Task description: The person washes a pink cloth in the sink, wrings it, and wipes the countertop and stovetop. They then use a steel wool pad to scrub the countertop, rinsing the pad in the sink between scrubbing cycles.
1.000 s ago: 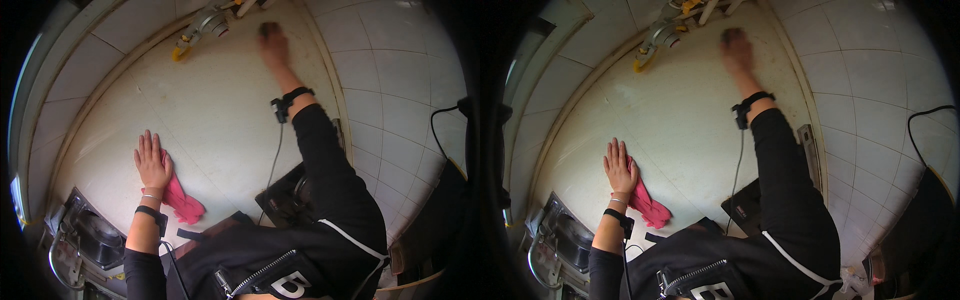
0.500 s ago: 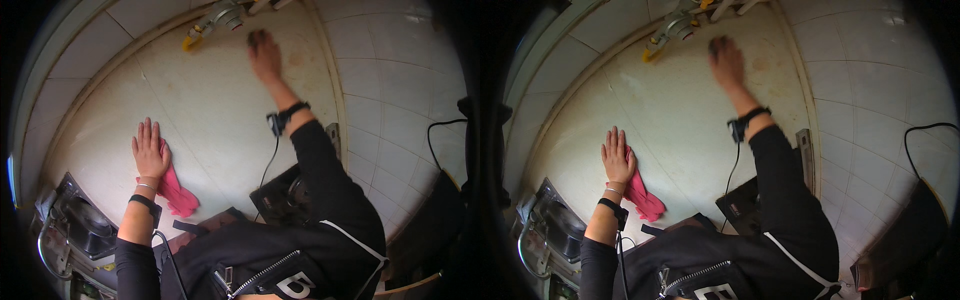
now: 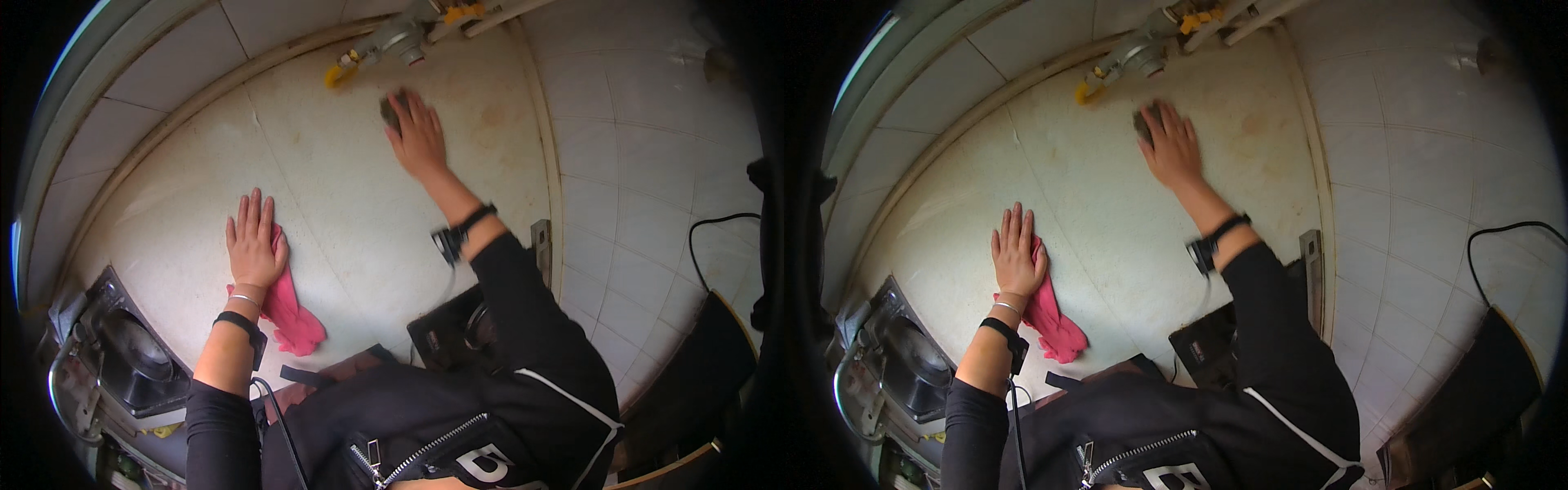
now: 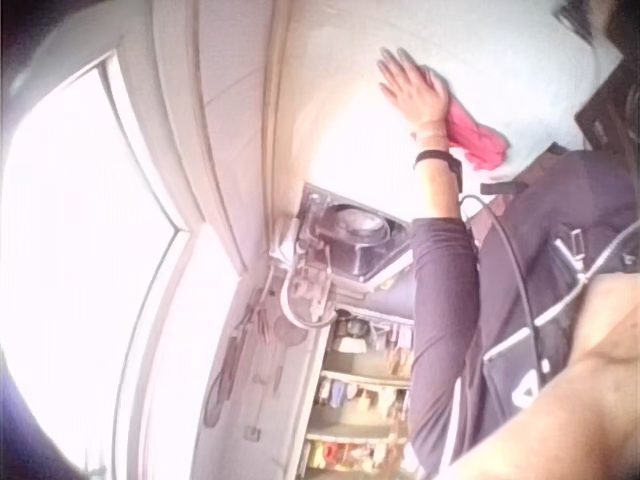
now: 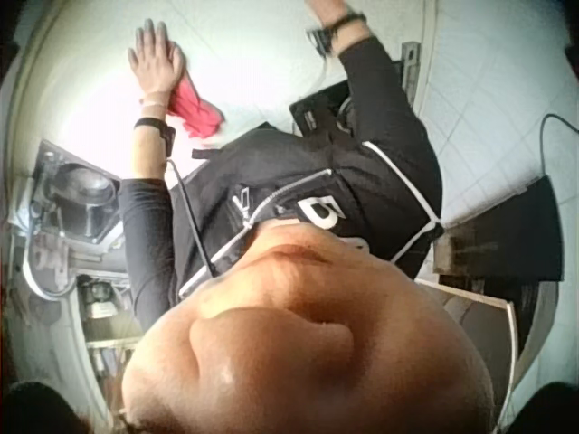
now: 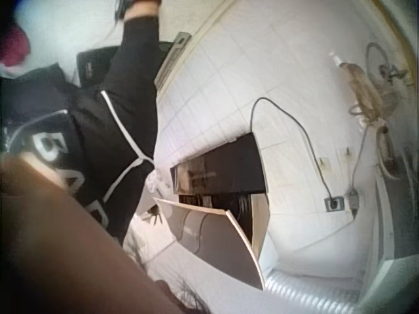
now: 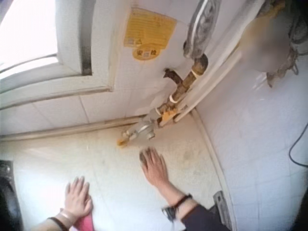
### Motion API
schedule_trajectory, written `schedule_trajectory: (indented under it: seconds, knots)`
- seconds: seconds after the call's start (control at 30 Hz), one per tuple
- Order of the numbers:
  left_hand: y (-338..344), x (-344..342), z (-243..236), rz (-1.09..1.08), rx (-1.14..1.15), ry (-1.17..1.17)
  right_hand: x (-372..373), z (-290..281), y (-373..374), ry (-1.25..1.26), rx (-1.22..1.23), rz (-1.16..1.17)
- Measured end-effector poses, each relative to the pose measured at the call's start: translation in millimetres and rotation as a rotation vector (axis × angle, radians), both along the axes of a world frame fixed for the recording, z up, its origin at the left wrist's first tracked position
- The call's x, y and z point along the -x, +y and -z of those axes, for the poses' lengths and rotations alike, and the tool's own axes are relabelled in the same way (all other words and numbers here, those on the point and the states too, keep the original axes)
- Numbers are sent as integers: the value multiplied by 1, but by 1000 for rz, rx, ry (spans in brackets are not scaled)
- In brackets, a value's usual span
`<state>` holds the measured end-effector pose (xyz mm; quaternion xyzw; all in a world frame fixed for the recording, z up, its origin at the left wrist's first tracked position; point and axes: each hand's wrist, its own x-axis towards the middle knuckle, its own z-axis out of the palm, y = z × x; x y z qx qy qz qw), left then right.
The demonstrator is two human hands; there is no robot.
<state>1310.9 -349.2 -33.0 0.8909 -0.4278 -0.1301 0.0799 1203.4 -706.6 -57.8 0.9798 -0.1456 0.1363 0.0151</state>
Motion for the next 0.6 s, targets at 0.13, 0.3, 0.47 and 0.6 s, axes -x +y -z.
schedule_trajectory:
  seconds: [0.13, 0.3, 0.47, 0.6]
  knots:
    - [-1, -3, 2, 3, 37, -6, 54, -4, -80, -33, -238, 417]
    - [2, 0, 2, -4, 26, 8, -30, 20, -104, -61, -149, 494]
    - [1, -1, -1, -4, 29, -1, -14, -2, 69, 56, -143, -21]
    - [1, 1, 1, -5, 40, 9, 22, -11, 30, 293, -313, 113]
